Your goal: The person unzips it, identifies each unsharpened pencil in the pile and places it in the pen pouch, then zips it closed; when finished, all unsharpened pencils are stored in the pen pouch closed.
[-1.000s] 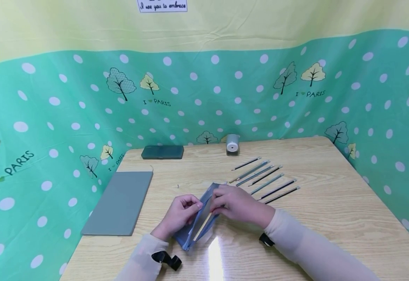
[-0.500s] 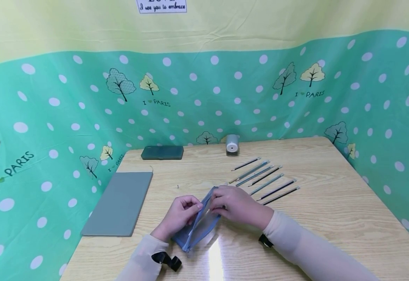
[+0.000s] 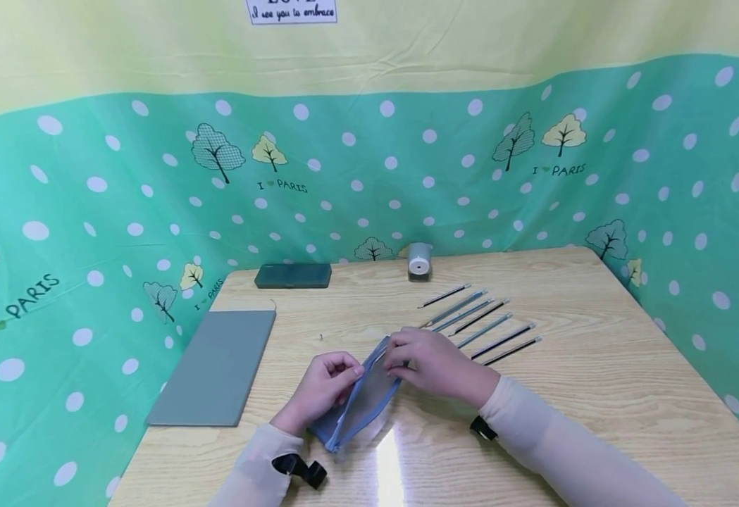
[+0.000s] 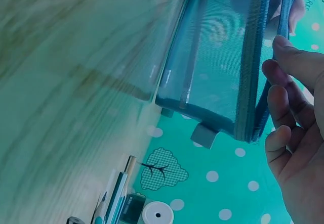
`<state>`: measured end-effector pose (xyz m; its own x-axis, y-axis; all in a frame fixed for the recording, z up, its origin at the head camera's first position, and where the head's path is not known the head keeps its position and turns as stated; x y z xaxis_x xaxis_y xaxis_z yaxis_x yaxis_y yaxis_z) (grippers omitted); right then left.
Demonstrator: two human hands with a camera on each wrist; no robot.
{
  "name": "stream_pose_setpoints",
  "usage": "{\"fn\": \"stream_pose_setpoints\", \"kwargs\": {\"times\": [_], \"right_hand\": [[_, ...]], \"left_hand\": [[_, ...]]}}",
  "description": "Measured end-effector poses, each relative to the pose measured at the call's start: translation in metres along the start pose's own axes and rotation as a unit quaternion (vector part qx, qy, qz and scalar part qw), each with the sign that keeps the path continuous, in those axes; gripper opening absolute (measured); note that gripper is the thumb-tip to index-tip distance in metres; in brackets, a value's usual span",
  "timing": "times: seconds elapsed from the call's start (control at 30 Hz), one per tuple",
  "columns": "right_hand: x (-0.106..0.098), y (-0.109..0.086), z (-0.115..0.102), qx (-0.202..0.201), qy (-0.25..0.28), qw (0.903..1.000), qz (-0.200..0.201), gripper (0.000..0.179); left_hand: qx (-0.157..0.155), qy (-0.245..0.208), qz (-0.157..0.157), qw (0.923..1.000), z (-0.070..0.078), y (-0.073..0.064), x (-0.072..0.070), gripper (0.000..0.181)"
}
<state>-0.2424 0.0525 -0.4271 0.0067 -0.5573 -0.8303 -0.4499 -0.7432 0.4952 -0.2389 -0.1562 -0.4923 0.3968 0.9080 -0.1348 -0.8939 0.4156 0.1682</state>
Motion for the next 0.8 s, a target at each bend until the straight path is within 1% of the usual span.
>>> {"fn": "stream_pose_setpoints", "kwargs": {"times": [0.17, 0.4, 0.6, 0.8], "right_hand": [[-0.001, 0.000, 0.001, 0.012, 0.018, 0.9998, -0.006, 0.010], [-0.006, -0.001, 0.006, 0.028, 0.028, 0.9992, 0.002, 0.013], [-0.010, -0.002, 0.011, 0.039, 0.042, 0.9983, 0.004, 0.008], [-0.016, -0.004, 0.019, 0.052, 0.043, 0.9977, 0.012, 0.004]], "left_hand": [[-0.003, 0.003, 0.003, 1.0000, -0.001, 0.000, -0.001, 0.021], [-0.007, 0.010, 0.008, 0.9999, 0.000, 0.000, -0.003, 0.023], [-0.015, 0.008, 0.011, 0.9998, -0.001, 0.000, -0.005, 0.023], [-0.014, 0.006, 0.013, 0.9998, -0.004, 0.000, -0.006, 0.019]]}}
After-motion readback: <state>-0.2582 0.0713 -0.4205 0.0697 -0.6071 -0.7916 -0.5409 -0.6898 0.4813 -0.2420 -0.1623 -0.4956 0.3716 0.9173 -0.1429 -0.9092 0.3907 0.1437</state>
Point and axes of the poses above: each hand's wrist, its own y-axis towards the middle knuckle, its own x-axis out of the palm, z = x × y, the point moved 5 cm from there along y, towards the middle knuckle
